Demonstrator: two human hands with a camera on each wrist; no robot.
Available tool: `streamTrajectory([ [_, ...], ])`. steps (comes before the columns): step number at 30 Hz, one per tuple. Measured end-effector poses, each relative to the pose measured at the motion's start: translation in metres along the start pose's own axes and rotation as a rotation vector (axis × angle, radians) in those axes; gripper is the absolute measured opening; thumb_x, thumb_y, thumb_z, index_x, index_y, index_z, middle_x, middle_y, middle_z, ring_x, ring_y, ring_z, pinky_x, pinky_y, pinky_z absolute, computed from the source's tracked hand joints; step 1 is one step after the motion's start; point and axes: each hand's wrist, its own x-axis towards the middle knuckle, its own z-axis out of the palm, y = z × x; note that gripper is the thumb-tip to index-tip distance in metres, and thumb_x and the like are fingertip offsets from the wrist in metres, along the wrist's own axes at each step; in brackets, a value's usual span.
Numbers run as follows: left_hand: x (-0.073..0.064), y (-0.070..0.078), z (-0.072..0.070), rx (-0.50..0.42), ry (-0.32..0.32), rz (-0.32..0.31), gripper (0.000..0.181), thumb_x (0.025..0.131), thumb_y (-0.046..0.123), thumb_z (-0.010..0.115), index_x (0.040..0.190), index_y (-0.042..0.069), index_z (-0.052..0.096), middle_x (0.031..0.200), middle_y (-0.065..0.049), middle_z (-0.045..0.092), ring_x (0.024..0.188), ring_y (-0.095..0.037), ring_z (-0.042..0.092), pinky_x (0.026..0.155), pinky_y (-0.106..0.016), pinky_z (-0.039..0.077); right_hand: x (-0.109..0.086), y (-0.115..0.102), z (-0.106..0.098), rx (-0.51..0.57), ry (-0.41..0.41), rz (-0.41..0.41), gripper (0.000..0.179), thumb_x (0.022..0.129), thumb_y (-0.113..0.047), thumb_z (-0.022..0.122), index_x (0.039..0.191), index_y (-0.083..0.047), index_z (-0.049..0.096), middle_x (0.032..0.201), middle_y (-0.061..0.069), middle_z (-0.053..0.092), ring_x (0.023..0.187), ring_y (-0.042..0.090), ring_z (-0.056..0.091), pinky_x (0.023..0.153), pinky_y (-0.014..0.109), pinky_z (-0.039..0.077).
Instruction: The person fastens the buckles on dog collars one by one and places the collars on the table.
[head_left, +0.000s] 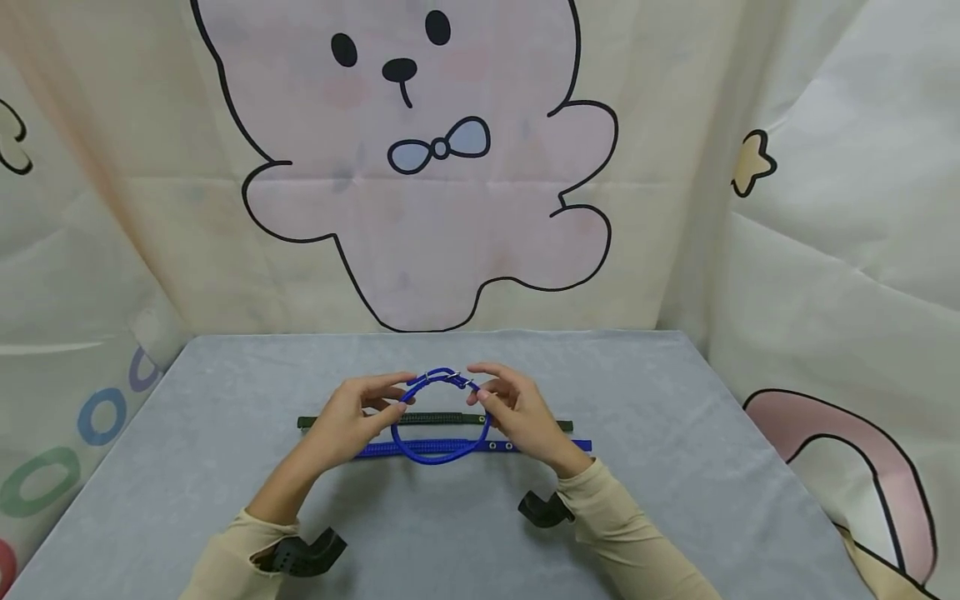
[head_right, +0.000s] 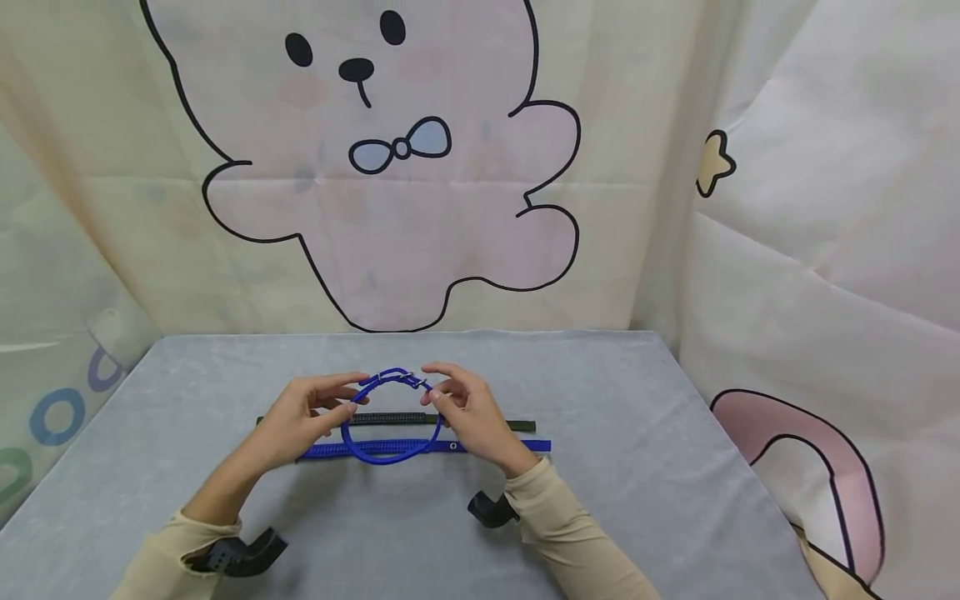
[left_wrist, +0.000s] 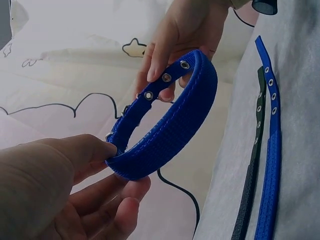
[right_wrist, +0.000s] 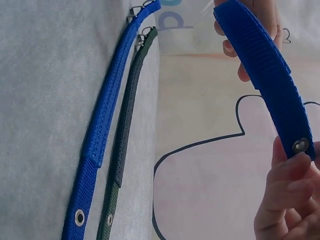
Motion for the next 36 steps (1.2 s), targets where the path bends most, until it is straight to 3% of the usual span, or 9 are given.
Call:
streamTrajectory([
  [9,-0.011,0.003,0.003,0.03,0.039,-0.011,0.04,0.1,0.016,0.064,0.14,0.016,0.061,0.117,-0.014,0.074,0.089,-0.019,0.072,0.07,-0.03,0.054,-0.008,-0.004,0.009,-0.021,-0.015,-0.018,0.036,0.106,-0.009,0.049,0.141,-0.009,0.055,0.101,0.019,0.07,0.054,0.005,0.044,0.051,0.022,0.042],
  [17,-0.01,0.004,-0.003,0.097,0.038,0.011,0.039,0.102,0.016,0.061,0.141,0.017,0.06,0.12,-0.015,0.073,0.09,-0.018,0.072,0.071,-0.028,0.055,-0.004,-0.002,0.016,0.025,-0.02,-0.016,0.037,0.105,-0.006,0.05,0.142,-0.008,0.055,0.102,0.02,0.07,0.053,0.005,0.045,0.051,0.021,0.041],
  [28,-0.029,-0.012,-0.018,0.054,-0.033,-0.034,0.038,0.102,0.013,0.061,0.139,0.008,0.061,0.121,-0.023,0.07,0.087,-0.019,0.071,0.068,-0.026,0.057,-0.009,0.003,0.04,0.049,-0.186,0.041,0.043,0.107,-0.009,0.048,0.15,-0.007,0.044,0.111,0.033,0.065,0.062,0.021,0.057,0.051,0.025,0.048],
  [33,-0.037,-0.021,-0.022,0.029,-0.06,-0.04,0.039,0.102,0.012,0.06,0.141,0.007,0.059,0.121,-0.021,0.071,0.093,-0.03,0.071,0.068,-0.028,0.057,-0.01,0.004,0.047,0.078,-0.216,0.056,0.044,0.107,-0.01,0.048,0.15,-0.006,0.043,0.112,0.033,0.065,0.064,0.018,0.058,0.054,0.028,0.051],
  [36,-0.042,-0.024,-0.025,0.013,-0.072,-0.047,0.039,0.102,0.014,0.06,0.141,0.007,0.058,0.121,-0.021,0.071,0.093,-0.028,0.071,0.066,-0.031,0.057,-0.011,0.003,0.051,0.084,-0.224,0.075,0.043,0.107,-0.011,0.049,0.15,-0.008,0.044,0.113,0.03,0.066,0.066,0.014,0.058,0.056,0.024,0.051],
])
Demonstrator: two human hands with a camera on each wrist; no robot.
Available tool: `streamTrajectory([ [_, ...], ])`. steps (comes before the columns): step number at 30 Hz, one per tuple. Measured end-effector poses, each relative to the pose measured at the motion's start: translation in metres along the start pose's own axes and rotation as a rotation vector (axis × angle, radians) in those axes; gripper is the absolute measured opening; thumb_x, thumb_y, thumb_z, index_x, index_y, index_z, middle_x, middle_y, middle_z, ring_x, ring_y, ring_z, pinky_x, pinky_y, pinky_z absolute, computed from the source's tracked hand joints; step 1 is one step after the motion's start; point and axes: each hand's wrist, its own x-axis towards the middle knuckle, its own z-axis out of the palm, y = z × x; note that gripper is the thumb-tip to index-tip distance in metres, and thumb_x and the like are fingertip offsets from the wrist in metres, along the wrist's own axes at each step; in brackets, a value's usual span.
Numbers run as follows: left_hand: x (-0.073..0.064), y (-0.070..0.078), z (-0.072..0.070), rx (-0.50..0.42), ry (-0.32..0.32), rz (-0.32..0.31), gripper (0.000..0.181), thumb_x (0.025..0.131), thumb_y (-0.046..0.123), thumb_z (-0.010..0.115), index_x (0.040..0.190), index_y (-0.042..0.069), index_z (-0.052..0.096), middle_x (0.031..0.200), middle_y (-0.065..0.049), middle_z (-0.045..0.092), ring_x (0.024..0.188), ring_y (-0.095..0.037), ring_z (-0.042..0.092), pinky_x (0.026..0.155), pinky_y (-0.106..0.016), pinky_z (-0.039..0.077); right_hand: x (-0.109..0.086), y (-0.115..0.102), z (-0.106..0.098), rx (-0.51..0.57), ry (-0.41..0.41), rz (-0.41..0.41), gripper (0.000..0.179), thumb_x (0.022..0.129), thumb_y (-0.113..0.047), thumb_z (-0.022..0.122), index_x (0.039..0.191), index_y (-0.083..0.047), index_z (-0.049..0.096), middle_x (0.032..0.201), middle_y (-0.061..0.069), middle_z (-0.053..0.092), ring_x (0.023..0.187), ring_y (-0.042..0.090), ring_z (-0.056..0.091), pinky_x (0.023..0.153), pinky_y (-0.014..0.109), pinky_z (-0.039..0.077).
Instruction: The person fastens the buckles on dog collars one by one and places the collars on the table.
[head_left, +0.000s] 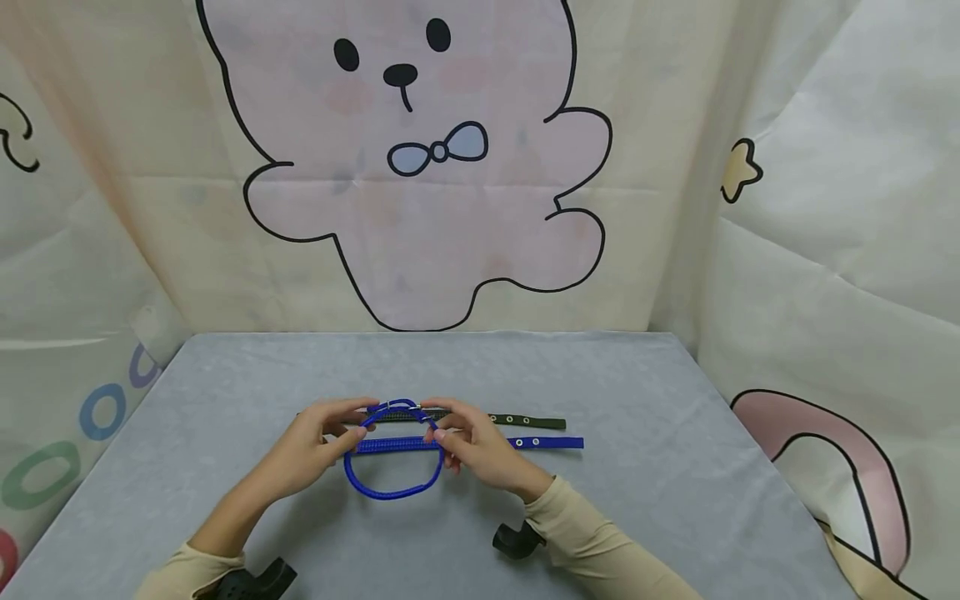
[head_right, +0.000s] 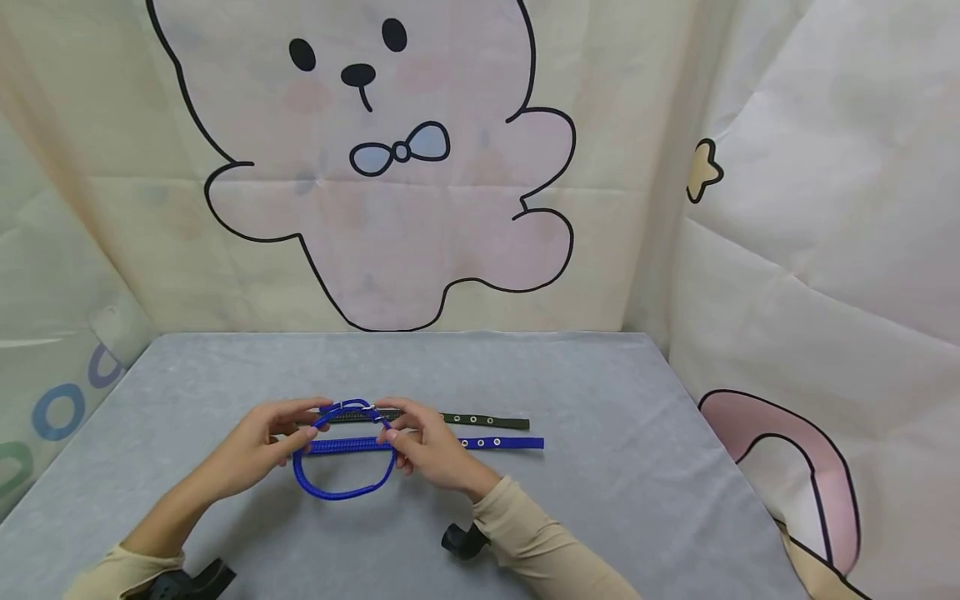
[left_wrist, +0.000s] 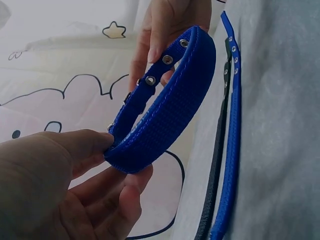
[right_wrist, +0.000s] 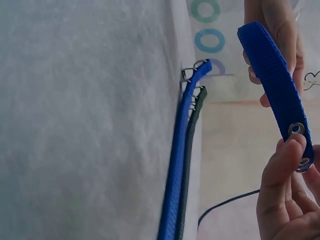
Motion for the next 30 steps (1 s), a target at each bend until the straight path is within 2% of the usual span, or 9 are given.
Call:
streamTrajectory([
  [4,-0.006,-0.006,-0.003,-0.033,-0.021,-0.01,0.04,0.103,0.019,0.061,0.141,0.009,0.058,0.119,-0.021,0.07,0.083,-0.022,0.069,0.058,-0.032,0.055,0.001,0.003,0.006,0.015,-0.002,0.022,0.042,0.106,-0.01,0.05,0.148,-0.01,0.047,0.113,0.032,0.066,0.065,0.01,0.058,0.057,0.022,0.051],
  [8,-0.012,-0.012,-0.007,-0.081,-0.057,-0.006,0.042,0.103,0.02,0.059,0.143,0.006,0.055,0.119,-0.025,0.068,0.079,-0.023,0.069,0.055,-0.031,0.053,0.002,0.006,0.011,0.021,-0.016,0.045,0.042,0.106,-0.01,0.051,0.147,-0.012,0.048,0.114,0.035,0.065,0.065,0.009,0.059,0.058,0.023,0.051],
  [14,-0.019,-0.02,-0.011,-0.13,-0.094,-0.033,0.045,0.104,0.019,0.058,0.144,0.0,0.051,0.115,-0.029,0.066,0.08,-0.023,0.069,0.057,-0.032,0.056,0.004,0.008,0.018,0.014,-0.049,0.071,0.042,0.106,-0.011,0.052,0.147,-0.015,0.049,0.115,0.032,0.067,0.066,0.008,0.06,0.06,0.023,0.053],
  [18,-0.025,-0.027,-0.014,-0.153,-0.102,-0.016,0.044,0.104,0.016,0.058,0.144,-0.002,0.051,0.109,-0.029,0.067,0.078,-0.022,0.069,0.058,-0.033,0.057,0.007,0.007,0.023,0.008,-0.087,0.082,0.044,0.106,-0.012,0.052,0.149,-0.017,0.047,0.116,0.03,0.068,0.068,0.006,0.062,0.062,0.022,0.054],
  [22,-0.031,-0.035,-0.019,-0.163,-0.109,-0.01,0.044,0.104,0.016,0.057,0.144,-0.002,0.051,0.111,-0.029,0.066,0.08,-0.021,0.071,0.059,-0.034,0.057,0.011,0.008,0.029,0.012,-0.131,0.089,0.047,0.105,-0.01,0.053,0.151,-0.018,0.046,0.118,0.028,0.069,0.07,0.007,0.064,0.063,0.021,0.054],
  [30,-0.05,-0.051,-0.029,-0.16,-0.117,-0.063,0.045,0.105,0.017,0.056,0.144,-0.005,0.05,0.117,-0.032,0.065,0.082,-0.019,0.071,0.06,-0.035,0.057,0.017,0.012,0.047,0.004,-0.214,0.102,0.052,0.103,-0.005,0.055,0.152,-0.017,0.044,0.12,0.027,0.069,0.073,0.006,0.064,0.064,0.019,0.053],
])
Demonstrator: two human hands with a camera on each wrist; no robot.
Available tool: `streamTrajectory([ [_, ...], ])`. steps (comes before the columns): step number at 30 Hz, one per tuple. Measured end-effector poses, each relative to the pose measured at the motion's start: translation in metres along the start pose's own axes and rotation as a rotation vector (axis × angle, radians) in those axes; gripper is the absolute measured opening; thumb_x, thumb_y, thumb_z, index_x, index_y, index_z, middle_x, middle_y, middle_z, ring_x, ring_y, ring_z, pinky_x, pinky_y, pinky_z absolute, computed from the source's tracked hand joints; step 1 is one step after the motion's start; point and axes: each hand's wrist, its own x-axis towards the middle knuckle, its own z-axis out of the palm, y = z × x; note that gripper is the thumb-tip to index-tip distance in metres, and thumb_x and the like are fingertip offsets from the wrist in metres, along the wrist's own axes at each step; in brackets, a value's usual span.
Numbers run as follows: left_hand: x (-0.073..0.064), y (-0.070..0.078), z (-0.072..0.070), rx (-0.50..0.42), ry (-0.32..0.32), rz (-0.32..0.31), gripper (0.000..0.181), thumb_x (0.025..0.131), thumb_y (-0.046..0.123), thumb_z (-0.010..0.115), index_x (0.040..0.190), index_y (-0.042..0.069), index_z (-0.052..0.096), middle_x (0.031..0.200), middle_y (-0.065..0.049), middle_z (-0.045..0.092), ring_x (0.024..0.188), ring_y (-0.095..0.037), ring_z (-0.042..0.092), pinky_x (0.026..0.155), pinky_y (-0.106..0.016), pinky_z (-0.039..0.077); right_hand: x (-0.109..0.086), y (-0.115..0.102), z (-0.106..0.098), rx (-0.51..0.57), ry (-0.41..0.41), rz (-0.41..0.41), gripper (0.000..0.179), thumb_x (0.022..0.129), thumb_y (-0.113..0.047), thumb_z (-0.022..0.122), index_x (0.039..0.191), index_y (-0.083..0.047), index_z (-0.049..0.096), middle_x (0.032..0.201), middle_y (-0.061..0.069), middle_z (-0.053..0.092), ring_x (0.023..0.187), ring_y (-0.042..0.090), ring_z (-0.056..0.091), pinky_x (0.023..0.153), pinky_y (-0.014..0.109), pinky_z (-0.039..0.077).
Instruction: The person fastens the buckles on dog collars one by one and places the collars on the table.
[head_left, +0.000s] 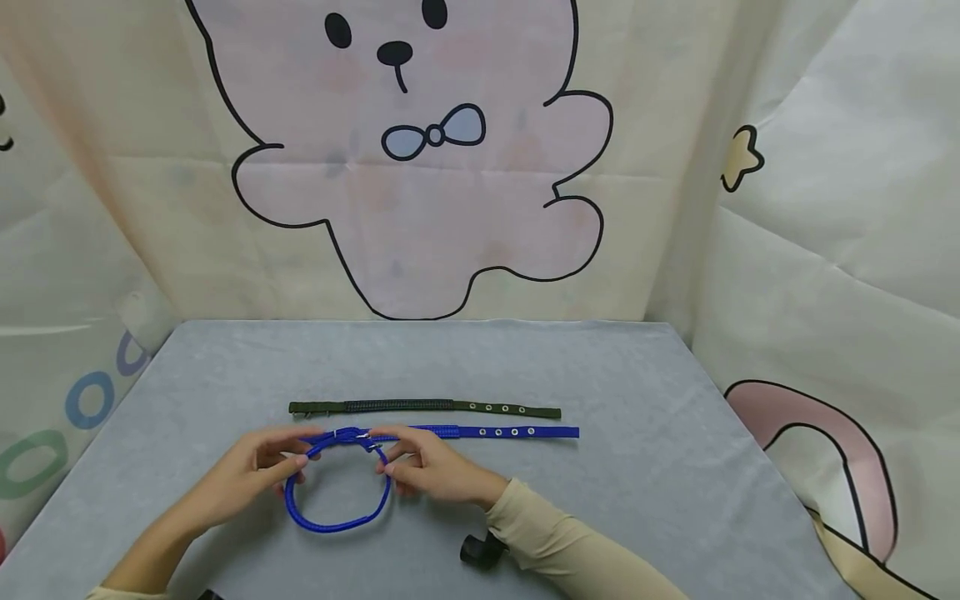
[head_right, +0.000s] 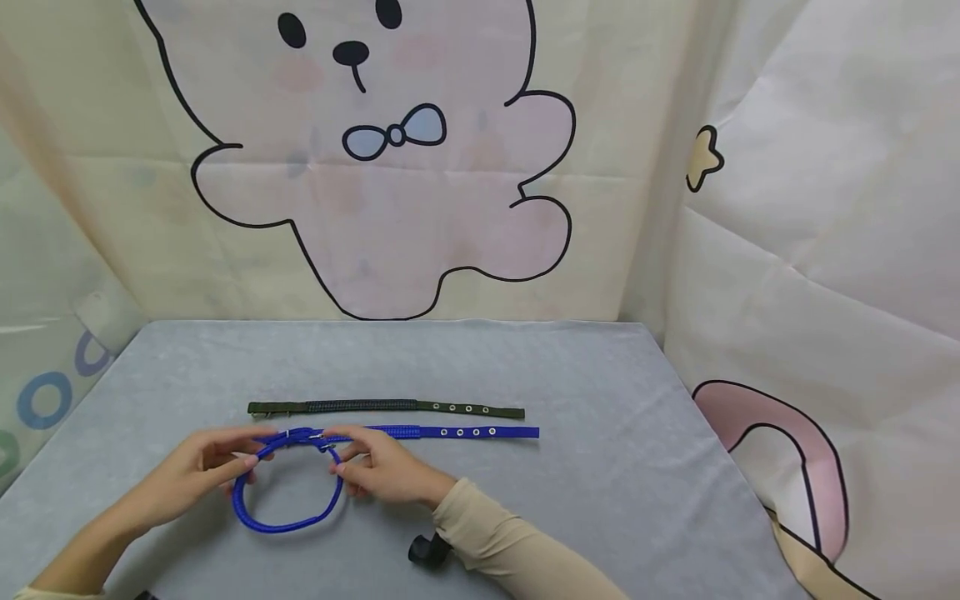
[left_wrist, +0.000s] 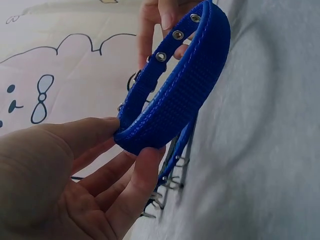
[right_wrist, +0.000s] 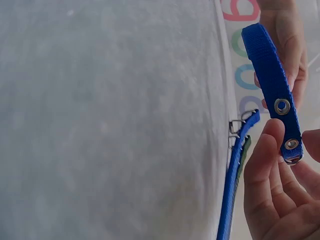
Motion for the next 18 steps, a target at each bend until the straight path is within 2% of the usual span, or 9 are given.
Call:
streamTrajectory([
  [6,-0.008,-0.005,-0.009,0.015,-0.007,-0.003,0.044,0.105,0.016,0.055,0.142,-0.007,0.05,0.111,-0.026,0.067,0.08,-0.019,0.07,0.058,-0.034,0.056,0.008,-0.001,0.01,0.006,-0.021,0.016,0.053,0.102,-0.004,0.056,0.152,-0.015,0.043,0.121,0.025,0.07,0.071,0.005,0.064,0.065,0.02,0.055],
  [13,-0.022,-0.018,-0.025,0.065,0.013,0.0,0.041,0.106,0.012,0.053,0.142,-0.007,0.051,0.102,-0.004,0.073,0.079,-0.015,0.07,0.054,-0.032,0.052,0.022,-0.008,0.026,0.029,-0.065,0.009,0.056,0.101,-0.006,0.061,0.152,-0.016,0.042,0.124,0.023,0.069,0.071,0.002,0.066,0.067,0.022,0.057],
  [18,-0.032,-0.026,-0.039,0.096,0.01,-0.013,0.04,0.106,0.013,0.051,0.143,-0.004,0.051,0.101,0.003,0.075,0.081,-0.014,0.069,0.054,-0.031,0.052,0.035,-0.013,0.039,0.037,-0.059,0.008,0.056,0.099,-0.006,0.063,0.151,-0.018,0.045,0.123,0.02,0.071,0.07,0.002,0.067,0.066,0.023,0.058],
])
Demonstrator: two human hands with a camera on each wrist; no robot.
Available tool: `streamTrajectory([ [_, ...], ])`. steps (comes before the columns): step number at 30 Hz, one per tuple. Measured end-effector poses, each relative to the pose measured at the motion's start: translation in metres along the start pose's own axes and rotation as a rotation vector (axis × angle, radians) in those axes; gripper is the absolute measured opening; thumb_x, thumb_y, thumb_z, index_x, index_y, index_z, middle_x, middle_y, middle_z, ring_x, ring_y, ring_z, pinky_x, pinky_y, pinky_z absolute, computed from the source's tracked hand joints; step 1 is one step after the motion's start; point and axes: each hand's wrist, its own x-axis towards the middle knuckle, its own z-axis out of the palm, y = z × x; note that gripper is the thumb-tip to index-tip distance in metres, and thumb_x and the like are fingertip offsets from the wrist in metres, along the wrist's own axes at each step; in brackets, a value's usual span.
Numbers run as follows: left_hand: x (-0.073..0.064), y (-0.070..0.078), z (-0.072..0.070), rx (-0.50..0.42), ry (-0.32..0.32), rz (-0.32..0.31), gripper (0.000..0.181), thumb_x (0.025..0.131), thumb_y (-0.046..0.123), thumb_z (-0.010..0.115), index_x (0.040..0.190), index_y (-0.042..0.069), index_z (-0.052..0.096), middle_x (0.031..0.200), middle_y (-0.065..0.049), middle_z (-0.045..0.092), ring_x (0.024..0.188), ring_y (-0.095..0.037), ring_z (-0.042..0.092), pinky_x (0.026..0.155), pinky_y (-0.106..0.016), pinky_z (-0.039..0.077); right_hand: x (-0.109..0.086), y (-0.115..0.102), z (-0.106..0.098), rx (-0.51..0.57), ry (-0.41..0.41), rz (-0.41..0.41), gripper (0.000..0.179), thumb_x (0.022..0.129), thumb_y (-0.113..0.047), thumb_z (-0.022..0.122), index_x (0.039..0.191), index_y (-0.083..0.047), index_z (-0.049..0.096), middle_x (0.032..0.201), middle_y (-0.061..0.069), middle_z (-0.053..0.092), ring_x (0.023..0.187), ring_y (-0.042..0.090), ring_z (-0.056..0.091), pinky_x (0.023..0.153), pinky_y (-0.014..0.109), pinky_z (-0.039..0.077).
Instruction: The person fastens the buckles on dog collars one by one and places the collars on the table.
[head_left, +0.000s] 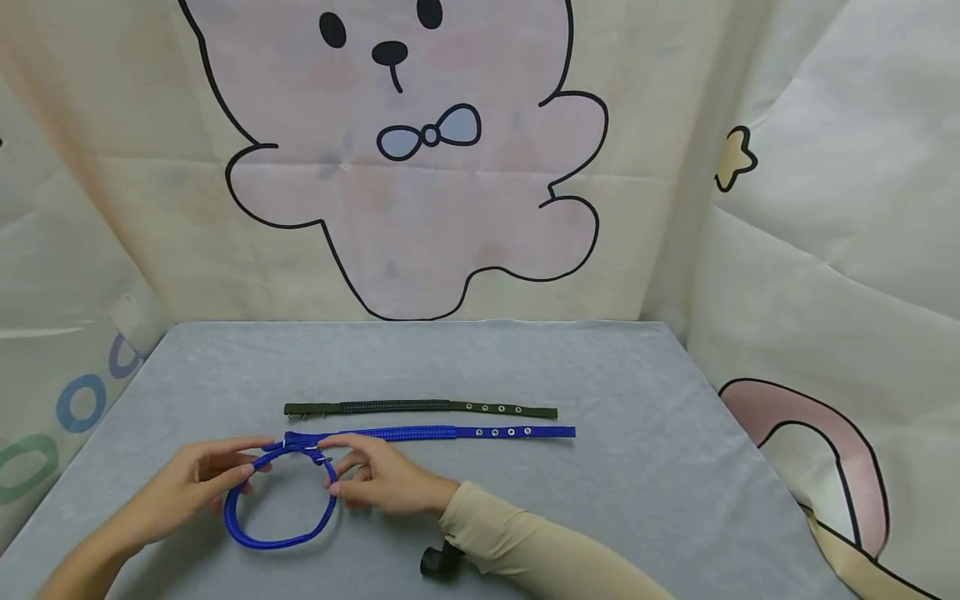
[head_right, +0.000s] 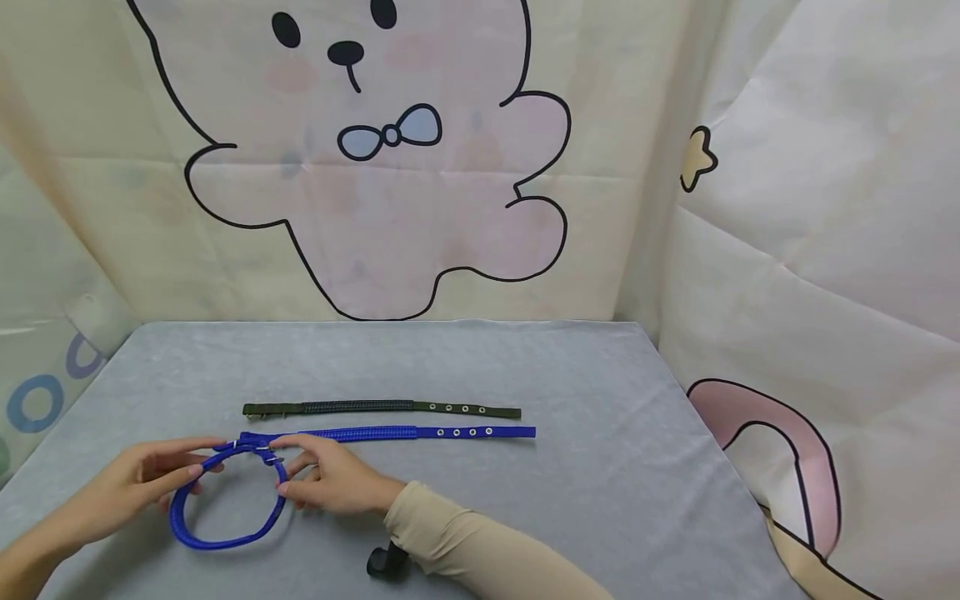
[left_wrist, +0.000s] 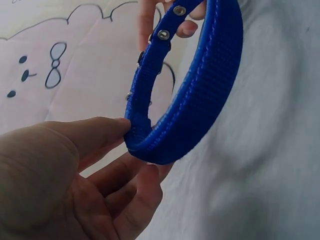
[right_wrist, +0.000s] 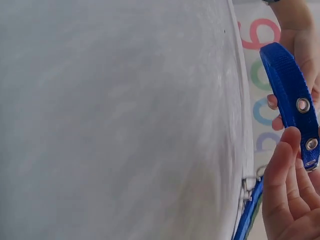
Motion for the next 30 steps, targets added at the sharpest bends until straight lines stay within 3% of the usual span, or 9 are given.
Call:
streamTrajectory([
  [6,-0.013,-0.013,-0.018,0.051,0.008,-0.018,0.037,0.106,0.01,0.051,0.142,0.002,0.055,0.096,0.005,0.074,0.081,-0.012,0.068,0.055,-0.029,0.05,0.018,-0.007,0.014,-0.01,-0.031,0.038,0.058,0.099,-0.009,0.064,0.151,-0.024,0.045,0.12,0.012,0.073,0.071,0.003,0.069,0.066,0.023,0.058],
  [18,-0.032,-0.035,-0.044,0.001,-0.077,-0.03,0.051,0.107,0.006,0.044,0.142,0.043,0.052,0.097,0.006,0.073,0.081,-0.013,0.065,0.054,-0.03,0.049,0.042,-0.01,0.041,0.02,-0.04,0.094,0.059,0.098,-0.006,0.066,0.15,-0.024,0.046,0.116,0.007,0.074,0.064,0.004,0.065,0.06,0.023,0.056],
  [21,-0.037,-0.041,-0.049,-0.04,-0.114,-0.007,0.054,0.107,0.003,0.042,0.147,0.038,0.05,0.106,0.011,0.072,0.085,-0.012,0.066,0.055,-0.03,0.05,0.046,-0.01,0.045,0.021,-0.035,0.113,0.06,0.097,-0.005,0.066,0.15,-0.025,0.046,0.115,0.005,0.073,0.062,0.004,0.064,0.059,0.024,0.056],
  [26,-0.045,-0.049,-0.059,-0.089,-0.166,-0.004,0.047,0.107,0.001,0.041,0.151,0.017,0.049,0.118,0.018,0.068,0.09,-0.013,0.067,0.059,-0.031,0.052,0.054,-0.01,0.054,0.006,-0.039,0.141,0.063,0.096,-0.004,0.067,0.151,-0.026,0.046,0.117,0.003,0.072,0.061,0.005,0.064,0.061,0.023,0.056],
  [30,-0.049,-0.057,-0.067,-0.122,-0.209,0.004,0.053,0.107,-0.002,0.038,0.15,0.026,0.05,0.118,0.016,0.069,0.089,-0.014,0.067,0.058,-0.032,0.05,0.062,-0.013,0.06,-0.056,-0.053,0.17,0.065,0.096,-0.007,0.068,0.153,-0.028,0.044,0.12,0.001,0.073,0.061,0.003,0.063,0.059,0.021,0.054],
])
